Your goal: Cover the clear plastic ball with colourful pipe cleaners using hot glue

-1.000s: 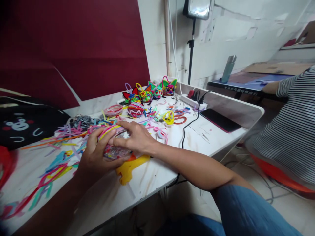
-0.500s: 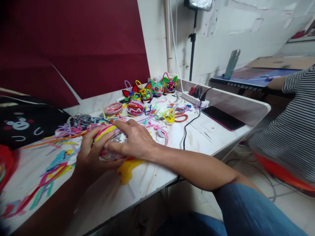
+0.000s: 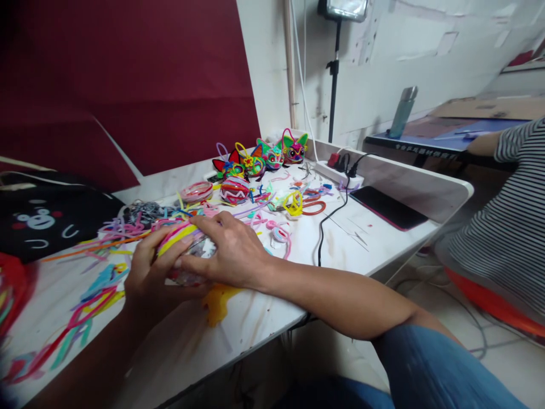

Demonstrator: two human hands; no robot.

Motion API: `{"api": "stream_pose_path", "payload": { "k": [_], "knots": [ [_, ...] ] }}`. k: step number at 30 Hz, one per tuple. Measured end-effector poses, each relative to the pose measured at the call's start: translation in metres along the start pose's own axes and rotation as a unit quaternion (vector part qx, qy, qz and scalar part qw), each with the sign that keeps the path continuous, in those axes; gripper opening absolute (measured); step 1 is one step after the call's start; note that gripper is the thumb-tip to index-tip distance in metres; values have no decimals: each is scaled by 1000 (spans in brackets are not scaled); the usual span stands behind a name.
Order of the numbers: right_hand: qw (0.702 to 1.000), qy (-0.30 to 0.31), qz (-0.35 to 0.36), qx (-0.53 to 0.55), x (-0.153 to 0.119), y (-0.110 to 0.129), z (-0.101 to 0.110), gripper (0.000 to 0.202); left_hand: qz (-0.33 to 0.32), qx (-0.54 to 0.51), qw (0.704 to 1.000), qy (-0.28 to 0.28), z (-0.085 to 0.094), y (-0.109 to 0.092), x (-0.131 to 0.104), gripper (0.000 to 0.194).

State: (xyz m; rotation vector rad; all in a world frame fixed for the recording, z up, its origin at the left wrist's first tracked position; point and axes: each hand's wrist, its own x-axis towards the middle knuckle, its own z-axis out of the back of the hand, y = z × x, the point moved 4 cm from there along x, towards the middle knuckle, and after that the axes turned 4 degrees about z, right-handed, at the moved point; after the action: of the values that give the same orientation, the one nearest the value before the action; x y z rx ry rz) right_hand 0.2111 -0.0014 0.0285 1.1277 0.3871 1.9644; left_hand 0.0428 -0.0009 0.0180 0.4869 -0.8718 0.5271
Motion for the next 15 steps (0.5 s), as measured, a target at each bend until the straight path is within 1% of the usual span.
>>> {"api": "stream_pose_path", "payload": {
  "k": [9,15],
  "knots": [
    [1000,29,5,-7,-1,3,1,74,-20,0,1000,-7,1,0,0,71],
    [999,38,12,-2,-1,3,1,79,-12,-6,1000,-1,-1,2,-2,69]
  ]
}}
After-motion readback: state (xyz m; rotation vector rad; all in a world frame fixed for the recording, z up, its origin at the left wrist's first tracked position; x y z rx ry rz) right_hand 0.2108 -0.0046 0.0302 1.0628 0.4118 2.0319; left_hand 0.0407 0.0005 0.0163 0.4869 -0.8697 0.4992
